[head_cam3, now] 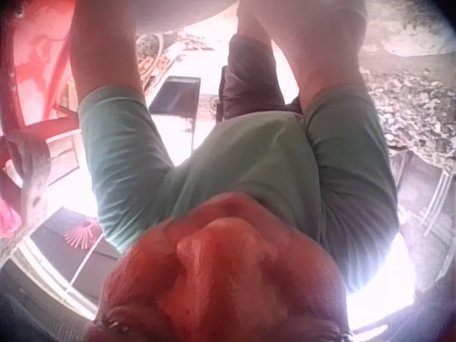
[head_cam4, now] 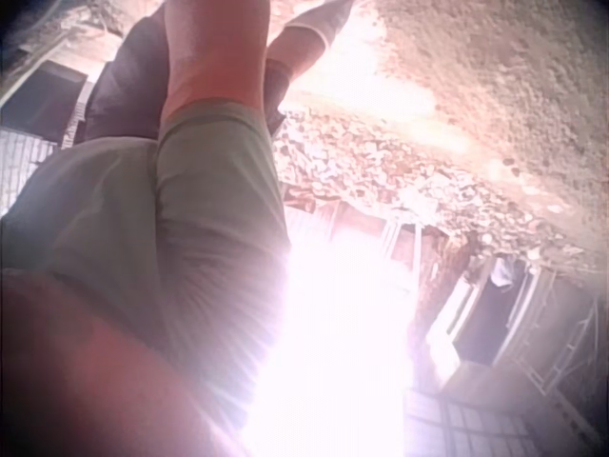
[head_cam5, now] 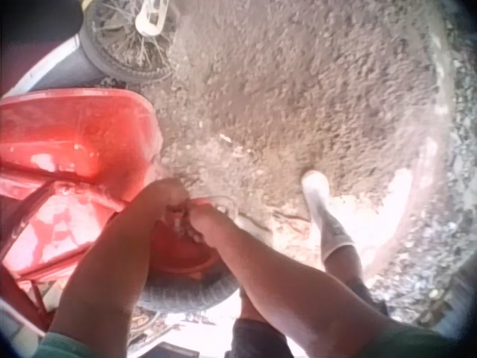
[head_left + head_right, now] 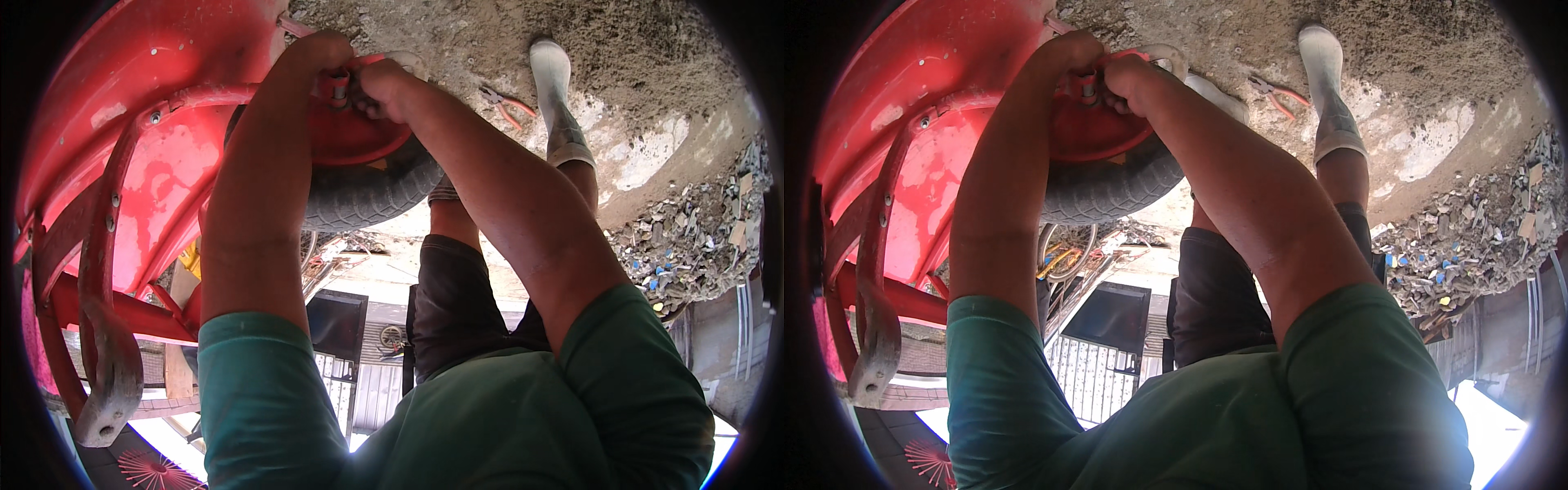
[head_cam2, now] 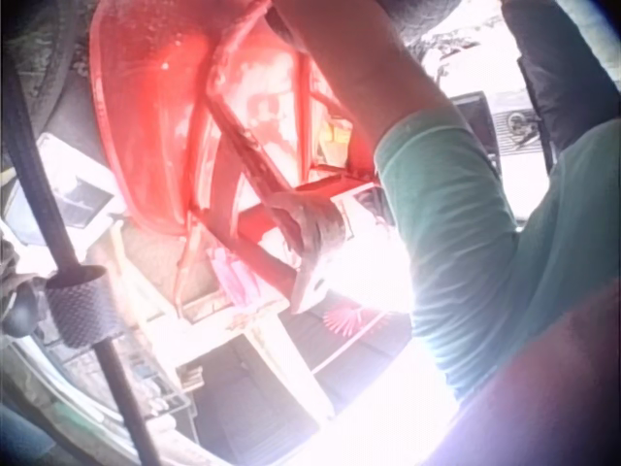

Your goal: The person uses a wrench to tighten the axle nut on the wheel of a red wheelbarrow. They reposition the wheelbarrow and continue tightening the nut from different angles to secure the wheel in place.

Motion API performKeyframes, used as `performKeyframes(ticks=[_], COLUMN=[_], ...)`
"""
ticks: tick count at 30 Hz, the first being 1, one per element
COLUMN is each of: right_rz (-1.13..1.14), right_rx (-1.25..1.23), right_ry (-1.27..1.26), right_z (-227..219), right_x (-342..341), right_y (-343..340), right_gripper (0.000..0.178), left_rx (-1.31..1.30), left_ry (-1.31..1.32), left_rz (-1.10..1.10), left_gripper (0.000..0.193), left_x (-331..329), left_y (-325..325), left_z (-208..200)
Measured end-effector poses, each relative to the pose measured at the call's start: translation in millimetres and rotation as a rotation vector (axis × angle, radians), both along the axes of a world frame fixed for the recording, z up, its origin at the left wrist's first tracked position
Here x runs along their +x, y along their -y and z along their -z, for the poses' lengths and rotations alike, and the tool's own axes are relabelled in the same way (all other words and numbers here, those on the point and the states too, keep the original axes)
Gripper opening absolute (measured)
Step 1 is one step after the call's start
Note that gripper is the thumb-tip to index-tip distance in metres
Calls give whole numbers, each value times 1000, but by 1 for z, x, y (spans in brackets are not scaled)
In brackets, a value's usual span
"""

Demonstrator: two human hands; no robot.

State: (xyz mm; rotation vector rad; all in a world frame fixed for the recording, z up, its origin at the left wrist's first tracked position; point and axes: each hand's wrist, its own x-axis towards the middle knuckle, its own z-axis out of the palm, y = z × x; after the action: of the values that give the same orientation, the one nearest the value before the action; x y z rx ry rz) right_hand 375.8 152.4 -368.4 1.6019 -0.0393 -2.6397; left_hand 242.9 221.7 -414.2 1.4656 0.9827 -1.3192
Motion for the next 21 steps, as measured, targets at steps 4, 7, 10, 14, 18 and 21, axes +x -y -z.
performKeyframes(ticks=[4, 7, 10, 14, 18, 21], right_rz=[19, -154, -437, -124, -64, -61], right_rx=[82, 349, 878, 487, 36, 72], right_ry=[23, 213, 450, 304, 170, 182], right_z=[17, 34, 17, 11, 9, 17], right_x=[-6, -13, -7, -5, -9, -13], right_y=[13, 21, 24, 21, 9, 9], right_gripper=[25, 25, 27, 29, 30, 31], left_rx=[-6, 34, 38, 67, 18, 12], left_ry=[-11, -42, -11, 26, 92, 127], left_rz=[-44, -150, -125, -54, 242, 210], left_gripper=[26, 29, 35, 33, 32, 30], left_x=[5, 10, 8, 6, 10, 12], left_y=[-3, -6, -6, -5, -6, -8], left_z=[-5, -6, -11, -9, -7, -8])
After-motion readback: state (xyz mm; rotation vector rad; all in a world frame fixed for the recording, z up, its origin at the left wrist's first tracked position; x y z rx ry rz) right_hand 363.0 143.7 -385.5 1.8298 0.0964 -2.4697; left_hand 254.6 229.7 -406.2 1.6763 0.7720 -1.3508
